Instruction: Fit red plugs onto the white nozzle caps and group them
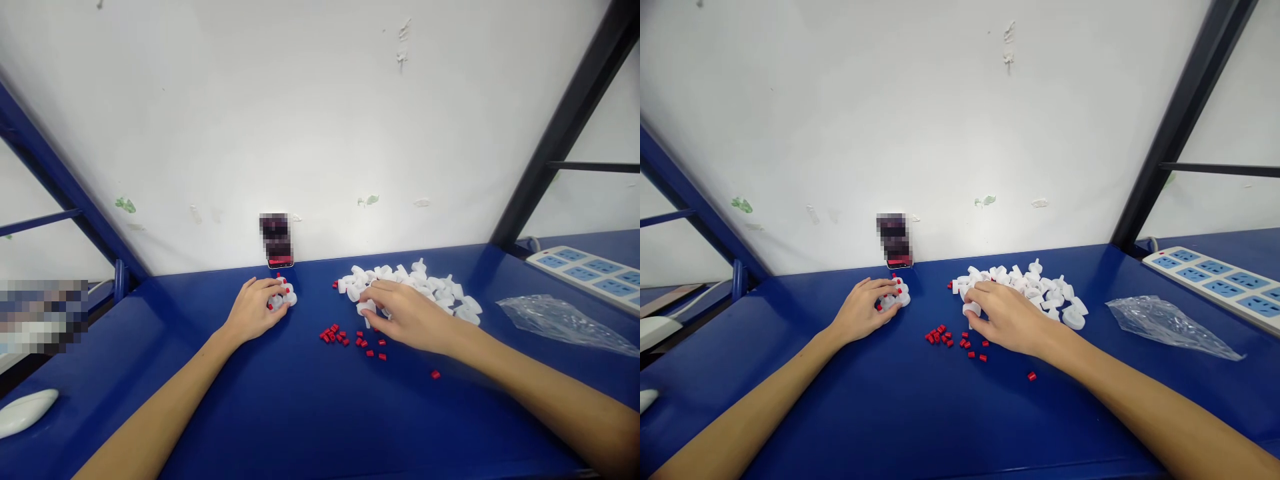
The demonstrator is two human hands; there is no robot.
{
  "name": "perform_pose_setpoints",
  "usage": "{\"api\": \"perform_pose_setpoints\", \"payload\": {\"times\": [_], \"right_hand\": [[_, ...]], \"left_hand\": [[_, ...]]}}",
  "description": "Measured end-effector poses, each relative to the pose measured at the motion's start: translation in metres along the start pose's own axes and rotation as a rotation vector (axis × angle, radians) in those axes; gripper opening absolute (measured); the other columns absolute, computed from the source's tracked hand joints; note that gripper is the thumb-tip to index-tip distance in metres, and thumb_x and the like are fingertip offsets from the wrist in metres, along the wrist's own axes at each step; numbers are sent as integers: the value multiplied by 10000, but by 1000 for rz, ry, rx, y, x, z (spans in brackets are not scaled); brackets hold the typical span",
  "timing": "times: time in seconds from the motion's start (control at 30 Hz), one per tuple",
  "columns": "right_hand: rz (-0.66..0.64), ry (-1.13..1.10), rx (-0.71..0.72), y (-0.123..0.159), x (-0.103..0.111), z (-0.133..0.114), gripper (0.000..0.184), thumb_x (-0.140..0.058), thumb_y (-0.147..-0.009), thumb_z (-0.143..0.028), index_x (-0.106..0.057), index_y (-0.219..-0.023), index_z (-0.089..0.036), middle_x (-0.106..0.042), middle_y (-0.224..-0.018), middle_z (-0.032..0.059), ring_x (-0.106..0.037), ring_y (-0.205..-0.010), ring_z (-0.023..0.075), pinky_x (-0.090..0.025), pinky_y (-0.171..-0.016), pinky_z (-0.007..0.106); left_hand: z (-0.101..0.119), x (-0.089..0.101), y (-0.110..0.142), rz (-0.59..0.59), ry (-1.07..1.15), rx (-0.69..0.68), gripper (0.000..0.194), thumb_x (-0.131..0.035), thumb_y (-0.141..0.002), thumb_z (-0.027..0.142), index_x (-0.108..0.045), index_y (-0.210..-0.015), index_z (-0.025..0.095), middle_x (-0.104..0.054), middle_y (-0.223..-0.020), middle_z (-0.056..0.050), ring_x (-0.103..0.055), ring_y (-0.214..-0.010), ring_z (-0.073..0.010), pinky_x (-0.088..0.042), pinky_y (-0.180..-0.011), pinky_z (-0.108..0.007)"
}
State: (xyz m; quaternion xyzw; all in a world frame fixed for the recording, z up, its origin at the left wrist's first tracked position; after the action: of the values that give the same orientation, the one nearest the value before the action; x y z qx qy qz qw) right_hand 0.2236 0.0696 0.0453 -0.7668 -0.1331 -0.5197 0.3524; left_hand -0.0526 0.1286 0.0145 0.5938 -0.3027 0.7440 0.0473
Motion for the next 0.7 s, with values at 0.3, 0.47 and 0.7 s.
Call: {"api": "perform_pose_setpoints", "payload": {"times": [0.3,0.47,0.7], "right_hand": [[103,-72,19,0,4,-1,112,-520,-951,-227,-622,-989,-204,-604,-1026,87,-592,-892,220,-499,-723,351],[146,-216,-47,1,9,2,157,-516,-977,-318,-620,-1056,-231,-560,-1072,92,-579,-844,203,-490,-600,301],[226,-179,31,3,7,0,119,-555,-956,-279,-613,-1038,-214,-576,-1099,89,-576,-676,145,-503,-648,327]], "left_hand": [[1,13,0,132,-25,-34,231,-590,-871,382,-707,-983,218,-659,-1239,-102,-584,-1164,-302,-338,-1098,-519],[46,35,8,300,-57,-316,160,-595,-845,304,-701,-926,217,-712,-966,-83,-621,-946,-269,-476,-870,-429],[89,7,15,-117,61,-504,281,-524,-917,283,-659,-1142,184,-655,-933,-87,-585,-825,-219,-480,-750,-352]]}}
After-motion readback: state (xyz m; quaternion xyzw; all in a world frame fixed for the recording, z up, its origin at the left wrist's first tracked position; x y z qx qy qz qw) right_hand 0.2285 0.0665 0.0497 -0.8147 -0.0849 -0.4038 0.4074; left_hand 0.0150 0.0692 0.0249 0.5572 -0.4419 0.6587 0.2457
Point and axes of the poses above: each hand's wrist, its own y-axis away from the middle knuckle, its own x-axis out of the back of the hand, z = x × y, the point moved 5 cm from there along -y, towards the middle knuckle
